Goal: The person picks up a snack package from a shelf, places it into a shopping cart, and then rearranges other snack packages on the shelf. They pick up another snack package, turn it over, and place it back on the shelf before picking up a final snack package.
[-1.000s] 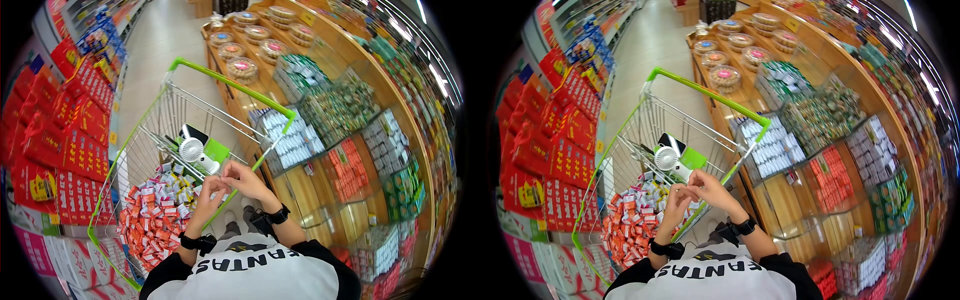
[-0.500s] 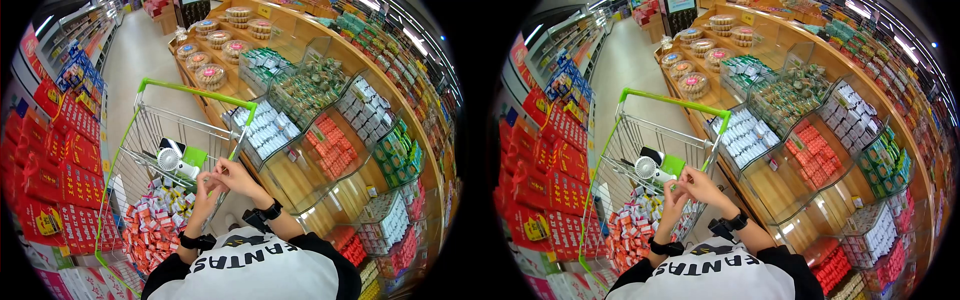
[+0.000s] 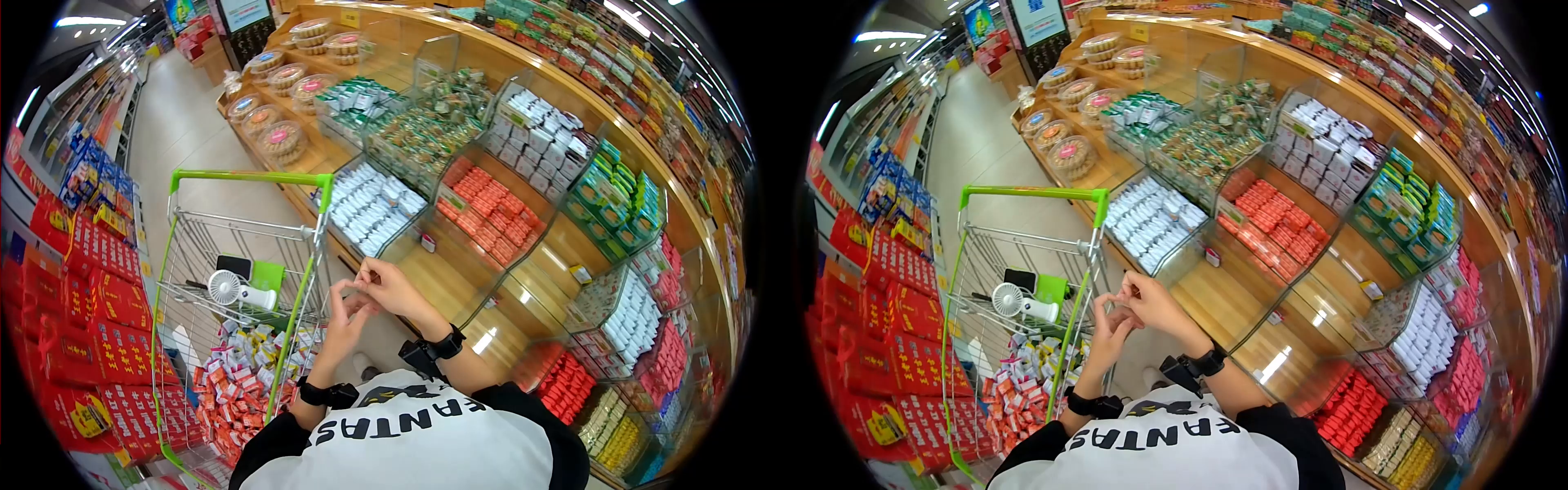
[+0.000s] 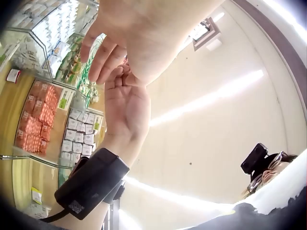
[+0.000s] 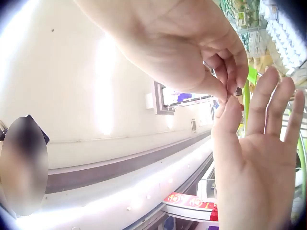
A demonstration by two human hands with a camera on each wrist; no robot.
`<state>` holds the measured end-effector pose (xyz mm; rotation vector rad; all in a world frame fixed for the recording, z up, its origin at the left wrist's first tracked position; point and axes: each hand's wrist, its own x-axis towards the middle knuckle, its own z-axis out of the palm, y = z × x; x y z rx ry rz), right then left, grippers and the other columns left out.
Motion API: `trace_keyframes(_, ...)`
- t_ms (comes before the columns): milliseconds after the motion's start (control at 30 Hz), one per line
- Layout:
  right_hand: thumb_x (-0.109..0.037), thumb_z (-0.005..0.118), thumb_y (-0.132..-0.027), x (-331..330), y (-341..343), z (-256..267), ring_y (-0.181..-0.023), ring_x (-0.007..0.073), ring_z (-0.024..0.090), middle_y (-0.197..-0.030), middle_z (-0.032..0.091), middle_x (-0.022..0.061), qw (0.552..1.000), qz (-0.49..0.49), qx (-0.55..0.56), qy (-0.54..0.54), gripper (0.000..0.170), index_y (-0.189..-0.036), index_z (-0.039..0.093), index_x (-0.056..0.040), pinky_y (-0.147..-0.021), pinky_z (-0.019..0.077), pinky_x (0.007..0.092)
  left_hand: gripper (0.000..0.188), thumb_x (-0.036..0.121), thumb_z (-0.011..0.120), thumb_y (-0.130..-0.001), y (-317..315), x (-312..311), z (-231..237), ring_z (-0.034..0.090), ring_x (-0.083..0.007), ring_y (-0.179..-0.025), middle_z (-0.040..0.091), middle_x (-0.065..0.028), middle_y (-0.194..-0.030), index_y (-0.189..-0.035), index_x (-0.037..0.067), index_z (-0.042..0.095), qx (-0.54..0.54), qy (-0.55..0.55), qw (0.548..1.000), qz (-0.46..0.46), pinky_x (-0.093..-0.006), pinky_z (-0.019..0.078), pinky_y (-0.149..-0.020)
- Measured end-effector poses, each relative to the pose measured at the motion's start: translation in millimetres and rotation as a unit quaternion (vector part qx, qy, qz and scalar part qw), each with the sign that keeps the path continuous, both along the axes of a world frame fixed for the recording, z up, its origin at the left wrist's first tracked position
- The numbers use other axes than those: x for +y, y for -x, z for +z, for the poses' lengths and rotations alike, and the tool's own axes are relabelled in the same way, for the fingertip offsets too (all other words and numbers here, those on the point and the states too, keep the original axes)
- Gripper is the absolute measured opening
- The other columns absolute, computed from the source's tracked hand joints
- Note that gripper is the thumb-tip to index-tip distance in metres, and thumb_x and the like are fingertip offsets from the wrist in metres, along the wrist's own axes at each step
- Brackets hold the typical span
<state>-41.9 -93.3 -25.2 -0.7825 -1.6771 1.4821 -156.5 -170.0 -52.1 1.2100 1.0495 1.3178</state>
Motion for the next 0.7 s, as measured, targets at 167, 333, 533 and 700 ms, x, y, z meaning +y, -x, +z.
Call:
trace_keyframes(167, 0.000, 0.051, -0.075, -0.4, -45.5, -1.9, -0.056, 0.0074, 0.042, -0.061, 0.044, 0.0014, 0.998, -0.056, 0.022, -0.002, 0.016, -0.068, 0.037, -0.0032, -0.048, 0.0354, 0.0225, 0.038, 0.000, 0.045, -0.081, -36.4, 13.6, 1.5, 0.055, -0.0181, -0.077, 0.054, -0.0129, -0.082, -0.111, 0.008, 0.023, 0.010, 0.003, 0.999, -0.049, -0.0291, 0.0436, -0.072)
trace_keyframes(333, 0.001, 0.052, -0.077, -0.2, -107.2, -0.6, -0.067, 0.0073, 0.049, -0.071, 0.049, 0.0002, 0.995, -0.097, 0.003, 0.001, 0.010, -0.073, 0.043, -0.0037, -0.060, 0.0406, 0.0208, 0.035, 0.000, 0.044, -0.081, -83.7, 30.4, 3.3, 0.055, -0.0180, -0.077, 0.054, -0.0133, -0.083, -0.111, 0.007, 0.026, 0.008, 0.001, 0.994, -0.112, -0.0287, 0.0437, -0.073)
trace_keyframes(533, 0.002, 0.053, -0.075, 0.4, -181.1, 9.6, -0.074, 0.0087, 0.053, -0.075, 0.052, 0.0015, 0.980, -0.195, 0.017, -0.022, 0.008, -0.077, 0.046, -0.0023, -0.067, 0.0431, 0.0219, 0.039, 0.000, 0.041, -0.082, -147.2, 49.8, 17.7, 0.054, -0.0187, -0.077, 0.054, -0.0140, -0.079, -0.118, 0.005, 0.027, 0.021, -0.015, 0.978, -0.206, -0.0288, 0.0433, -0.073)
trace_keyframes(700, -0.001, 0.055, -0.074, -7.5, -217.7, 17.0, -0.068, 0.0084, 0.053, -0.071, 0.053, 0.0012, 0.965, -0.258, 0.034, -0.046, 0.008, -0.077, 0.048, -0.0031, -0.063, 0.0423, 0.0218, 0.037, 0.002, 0.041, -0.083, -178.6, 60.5, 24.3, 0.054, -0.0176, -0.078, 0.054, -0.0119, -0.080, -0.118, 0.005, 0.029, 0.013, -0.027, 0.960, -0.280, -0.0287, 0.0423, -0.075)
